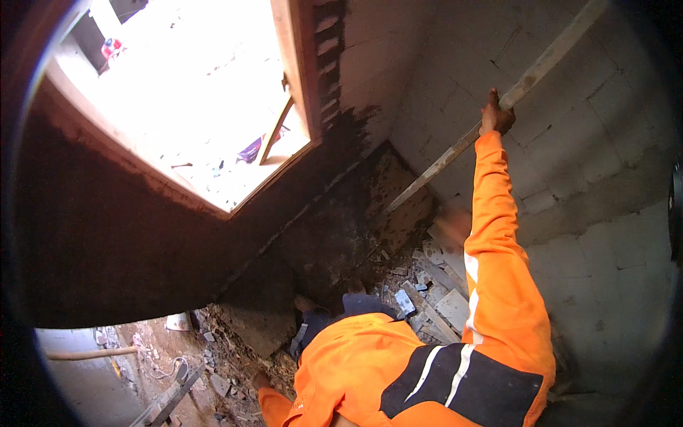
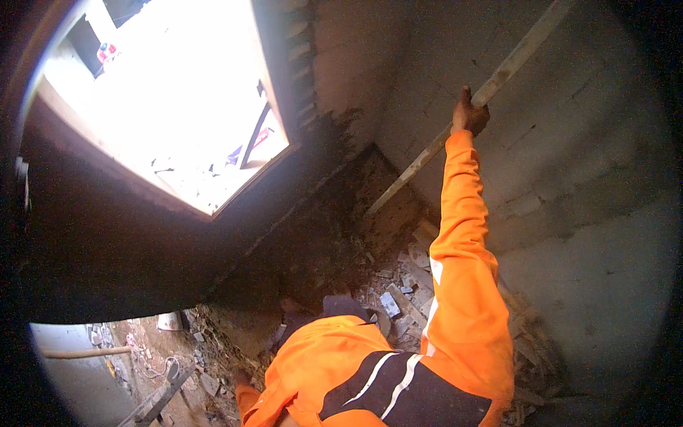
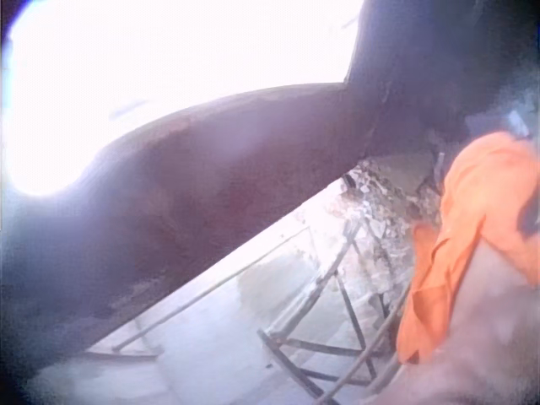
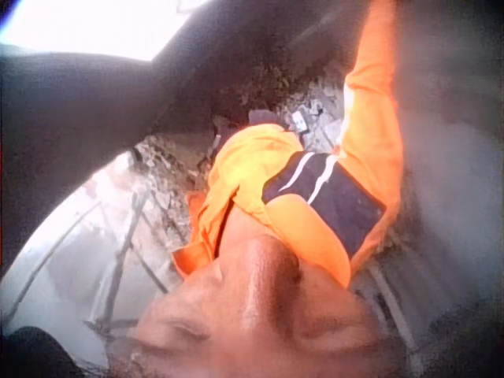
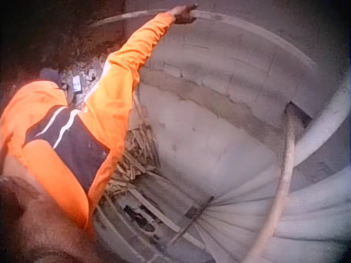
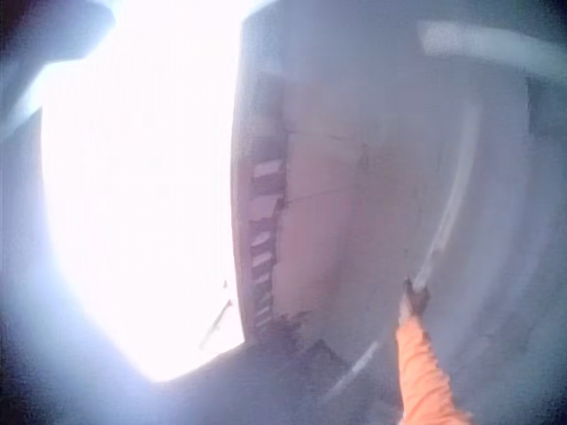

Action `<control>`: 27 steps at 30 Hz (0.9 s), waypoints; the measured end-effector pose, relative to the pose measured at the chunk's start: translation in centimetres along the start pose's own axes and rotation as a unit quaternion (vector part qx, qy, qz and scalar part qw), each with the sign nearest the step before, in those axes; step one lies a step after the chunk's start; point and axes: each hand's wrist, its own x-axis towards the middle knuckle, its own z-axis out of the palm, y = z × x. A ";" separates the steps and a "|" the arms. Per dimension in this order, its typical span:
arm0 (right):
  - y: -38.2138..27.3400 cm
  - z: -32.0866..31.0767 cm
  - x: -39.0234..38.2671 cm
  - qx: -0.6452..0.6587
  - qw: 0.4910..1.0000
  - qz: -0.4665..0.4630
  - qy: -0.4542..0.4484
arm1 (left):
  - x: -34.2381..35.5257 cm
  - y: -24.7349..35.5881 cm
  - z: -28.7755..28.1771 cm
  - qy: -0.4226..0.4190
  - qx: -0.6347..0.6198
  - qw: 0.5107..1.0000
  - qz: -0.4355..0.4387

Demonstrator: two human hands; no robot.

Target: The person applies wet plaster to a wall and floor area using a trowel and a smoothing board, then uses a long level to flatten the surface.

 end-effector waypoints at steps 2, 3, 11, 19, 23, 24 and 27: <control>2.5 0.7 1.5 -0.056 0.998 0.031 0.001 | -1.0 1.7 1.9 0.001 0.026 1.000 0.006; 4.7 1.1 2.8 -0.071 0.997 0.012 -0.011 | -0.8 2.8 4.3 -0.017 0.040 0.999 0.015; 5.7 4.8 10.9 -0.030 0.969 0.105 -0.221 | -0.6 12.9 20.3 -0.093 0.114 0.985 0.095; 14.1 3.8 7.6 -0.100 0.909 -0.192 -0.356 | 0.4 16.2 13.6 -0.094 0.115 0.979 0.140; 7.8 -8.3 -3.1 0.476 0.719 0.218 -0.458 | -0.8 17.9 2.8 -0.087 0.040 0.983 0.156; 9.6 -10.7 -5.8 0.428 0.763 0.208 -0.438 | 0.0 18.8 1.9 -0.111 0.010 0.981 0.156; 25.9 -16.7 -19.7 -0.300 0.826 -0.072 -0.471 | 3.7 22.6 2.6 -0.131 0.032 0.981 0.142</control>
